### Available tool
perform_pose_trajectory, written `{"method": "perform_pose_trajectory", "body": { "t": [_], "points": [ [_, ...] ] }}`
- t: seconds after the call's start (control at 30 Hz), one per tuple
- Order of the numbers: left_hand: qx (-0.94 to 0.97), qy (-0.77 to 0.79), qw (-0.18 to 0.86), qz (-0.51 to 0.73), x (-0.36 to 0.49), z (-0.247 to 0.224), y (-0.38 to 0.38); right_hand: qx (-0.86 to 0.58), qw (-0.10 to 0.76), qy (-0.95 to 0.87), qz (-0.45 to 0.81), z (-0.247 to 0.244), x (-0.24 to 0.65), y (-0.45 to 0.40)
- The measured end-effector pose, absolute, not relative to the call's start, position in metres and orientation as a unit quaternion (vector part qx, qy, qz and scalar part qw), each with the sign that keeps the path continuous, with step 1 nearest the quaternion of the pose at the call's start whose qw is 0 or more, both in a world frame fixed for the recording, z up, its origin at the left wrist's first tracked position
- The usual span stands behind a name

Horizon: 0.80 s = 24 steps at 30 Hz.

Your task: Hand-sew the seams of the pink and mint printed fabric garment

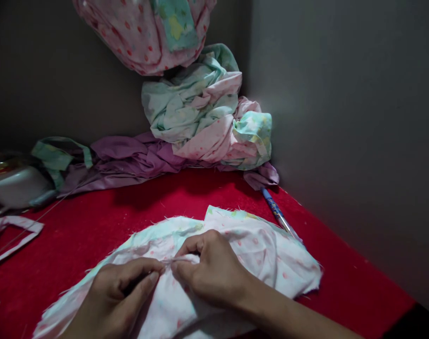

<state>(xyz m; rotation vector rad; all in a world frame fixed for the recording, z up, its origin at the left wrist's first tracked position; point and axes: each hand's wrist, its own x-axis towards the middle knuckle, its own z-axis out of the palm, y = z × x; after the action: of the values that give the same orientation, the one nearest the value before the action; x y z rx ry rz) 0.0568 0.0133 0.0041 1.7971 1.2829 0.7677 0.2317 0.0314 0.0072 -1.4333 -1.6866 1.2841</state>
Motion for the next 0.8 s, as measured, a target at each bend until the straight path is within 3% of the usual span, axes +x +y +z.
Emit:
{"method": "perform_pose_trajectory", "body": {
  "t": [0.43, 0.8],
  "points": [
    [0.744, 0.507, 0.357, 0.247, 0.054, 0.000, 0.016, -0.513, 0.323, -0.630, 0.485, 0.003, 0.222, 0.023],
    [0.589, 0.482, 0.553, 0.339, 0.050, -0.013, 0.020, -0.548, 0.339, -0.538, 0.543, 0.007, 0.228, 0.036]
  ]
}}
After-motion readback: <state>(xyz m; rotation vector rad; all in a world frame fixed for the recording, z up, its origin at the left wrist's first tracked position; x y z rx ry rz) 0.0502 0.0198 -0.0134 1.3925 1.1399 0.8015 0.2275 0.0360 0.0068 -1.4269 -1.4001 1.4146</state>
